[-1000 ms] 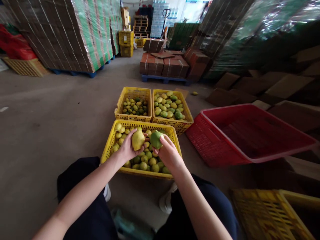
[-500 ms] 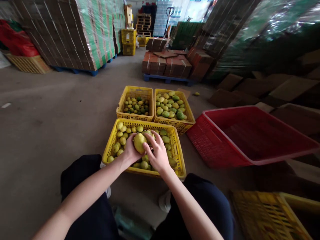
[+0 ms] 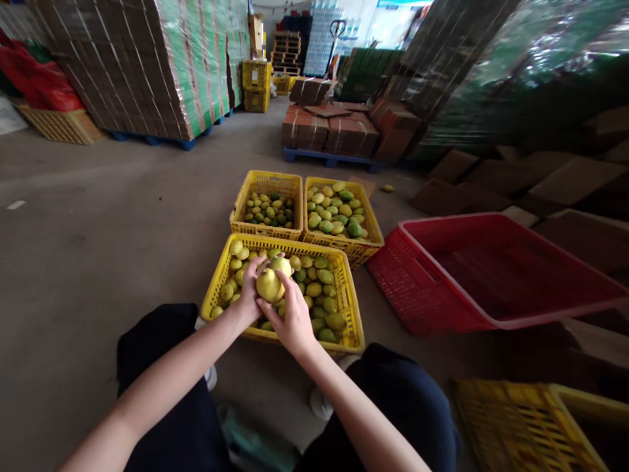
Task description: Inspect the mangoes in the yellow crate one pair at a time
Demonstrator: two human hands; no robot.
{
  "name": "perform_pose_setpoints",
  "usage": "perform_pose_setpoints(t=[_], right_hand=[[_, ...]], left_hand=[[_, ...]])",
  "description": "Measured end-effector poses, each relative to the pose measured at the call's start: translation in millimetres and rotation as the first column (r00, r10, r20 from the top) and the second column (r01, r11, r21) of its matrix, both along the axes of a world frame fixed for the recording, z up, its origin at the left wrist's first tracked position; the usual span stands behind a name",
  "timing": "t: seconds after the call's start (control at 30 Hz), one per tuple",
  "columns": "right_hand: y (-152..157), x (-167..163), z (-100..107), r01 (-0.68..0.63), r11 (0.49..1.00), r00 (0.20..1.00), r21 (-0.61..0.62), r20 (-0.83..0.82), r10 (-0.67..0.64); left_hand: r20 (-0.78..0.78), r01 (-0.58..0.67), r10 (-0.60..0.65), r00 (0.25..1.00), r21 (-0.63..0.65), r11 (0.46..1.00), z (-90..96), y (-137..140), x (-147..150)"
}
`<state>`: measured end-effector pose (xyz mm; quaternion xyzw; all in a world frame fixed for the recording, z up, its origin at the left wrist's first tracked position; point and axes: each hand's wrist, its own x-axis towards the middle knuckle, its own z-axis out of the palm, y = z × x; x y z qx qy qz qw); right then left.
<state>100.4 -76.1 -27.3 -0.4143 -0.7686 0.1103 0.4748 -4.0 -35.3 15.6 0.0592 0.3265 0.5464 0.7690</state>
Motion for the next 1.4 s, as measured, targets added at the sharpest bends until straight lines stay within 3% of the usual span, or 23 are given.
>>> perform_pose_setpoints(t=[0.17,0.3,0.43,0.57,0.67,0.73,0.83,0.93,1.0,1.07,1.13,1.2,1.27,1.33,1.4], right_hand=[[0,4,6,0.046,0.992,0.971,-0.121,-0.226,-0.073],[10,20,17,0.156,0.98,0.94,-0.126,-0.285,-0.186],[18,31,20,0.178,0.982,0.931,-0.067,-0.311,-0.19],[17,29,21,0.099,0.995,0.948,0.026,-0.306,-0.086],[15,26,24,0.094,0.99,0.964,0.1,-0.258,-0.065],[14,25,25,0.098,0.986,0.971,0.135,-0.232,-0.064],[13,26,25,0.084,0.982,0.978,0.167,-0.202,-0.049],[14,27,25,0.081,0.982,0.979,0.172,-0.196,-0.046],[14,27,25,0.081,0.987,0.974,0.136,-0.221,-0.05],[14,26,27,0.063,0.998,0.961,0.011,-0.272,-0.058],[14,24,27,0.001,0.979,0.925,-0.202,-0.372,-0.078],[15,21,26,-0.09,0.907,0.855,-0.411,-0.499,-0.141],[19,19,23,-0.174,0.81,0.766,-0.559,-0.594,-0.246],[23,19,19,-0.235,0.715,0.694,-0.659,-0.628,-0.351],[27,21,17,-0.292,0.635,0.65,-0.716,-0.635,-0.417]], left_hand=[[-0.176,-0.163,0.186,0.967,0.138,0.977,-3.7,8,-1],[-0.263,-0.306,0.409,0.874,0.356,0.883,3.1,18,-11],[-0.371,-0.167,0.483,0.793,0.629,0.759,8.7,16,-18],[-0.449,-0.056,0.593,0.669,0.764,0.643,2.7,10,-18],[-0.434,0.024,0.637,0.637,0.837,0.547,-2.1,8,-18],[-0.429,0.05,0.651,0.627,0.855,0.516,-2.0,8,-19],[-0.436,0.056,0.667,0.604,0.858,0.51,2.3,7,-20],[-0.453,0.054,0.668,0.59,0.848,0.528,7.4,5,-19],[-0.485,0.038,0.653,0.581,0.818,0.574,9.7,5,-18],[-0.527,0.011,0.603,0.599,0.758,0.652,9.9,8,-16],[-0.571,-0.008,0.482,0.664,0.639,0.769,6.7,14,-15],[-0.605,-0.007,0.295,0.739,0.43,0.903,-0.7,21,-17],[-0.608,0.012,0.103,0.787,0.182,0.983,-11.8,28,-20],[-0.573,0.076,-0.047,0.818,0.026,0.997,-24.1,32,-24],[-0.551,0.165,-0.129,0.824,0.016,0.986,-34.7,32,-28]])
